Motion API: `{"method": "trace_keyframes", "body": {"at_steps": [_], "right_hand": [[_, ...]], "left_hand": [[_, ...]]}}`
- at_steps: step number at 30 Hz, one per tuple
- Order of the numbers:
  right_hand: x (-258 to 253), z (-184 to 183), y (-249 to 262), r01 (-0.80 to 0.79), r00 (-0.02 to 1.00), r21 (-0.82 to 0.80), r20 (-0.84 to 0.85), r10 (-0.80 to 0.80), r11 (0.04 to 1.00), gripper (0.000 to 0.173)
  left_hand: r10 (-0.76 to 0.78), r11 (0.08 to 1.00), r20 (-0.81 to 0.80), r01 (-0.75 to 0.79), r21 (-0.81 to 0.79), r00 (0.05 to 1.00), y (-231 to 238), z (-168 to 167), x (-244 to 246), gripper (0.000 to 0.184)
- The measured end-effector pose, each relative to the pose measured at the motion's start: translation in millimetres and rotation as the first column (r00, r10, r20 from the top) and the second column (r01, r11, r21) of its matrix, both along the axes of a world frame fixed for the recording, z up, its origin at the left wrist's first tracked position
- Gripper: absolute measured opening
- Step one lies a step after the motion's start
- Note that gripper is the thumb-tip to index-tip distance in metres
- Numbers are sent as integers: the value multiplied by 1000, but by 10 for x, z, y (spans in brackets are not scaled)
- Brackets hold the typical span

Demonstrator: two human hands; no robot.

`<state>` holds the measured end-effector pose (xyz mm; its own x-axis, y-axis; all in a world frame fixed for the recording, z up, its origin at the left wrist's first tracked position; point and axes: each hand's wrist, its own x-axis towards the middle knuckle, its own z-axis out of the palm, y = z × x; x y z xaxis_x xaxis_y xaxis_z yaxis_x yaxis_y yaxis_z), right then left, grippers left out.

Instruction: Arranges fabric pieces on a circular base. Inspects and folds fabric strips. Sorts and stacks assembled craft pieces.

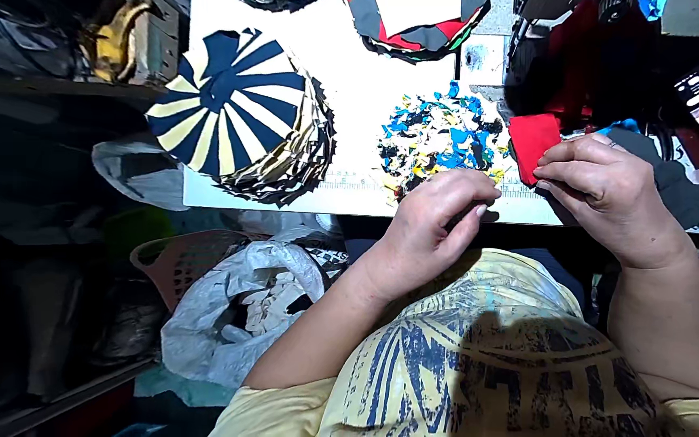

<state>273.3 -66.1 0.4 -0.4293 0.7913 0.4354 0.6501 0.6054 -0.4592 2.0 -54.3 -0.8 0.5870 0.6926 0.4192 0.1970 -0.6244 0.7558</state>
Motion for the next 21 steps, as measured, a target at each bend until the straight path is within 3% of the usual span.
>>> {"method": "trace_keyframes", "body": {"at_steps": [5,14,21], "right_hand": [[-15,-2,-1,9,1000,6,-19,-9,1000,11],[-22,-36,1,9,1000,3,-12,-9,1000,11],[-6,-33,-13,14,1000,6,-18,-14,1000,12]], "left_hand": [[-11,986,-148,35,160,989,-23,29,39,22],[43,972,-419,59,229,907,-64,-50,228,28],[130,962,-493,11,273,860,-34,-24,339,34]]}}
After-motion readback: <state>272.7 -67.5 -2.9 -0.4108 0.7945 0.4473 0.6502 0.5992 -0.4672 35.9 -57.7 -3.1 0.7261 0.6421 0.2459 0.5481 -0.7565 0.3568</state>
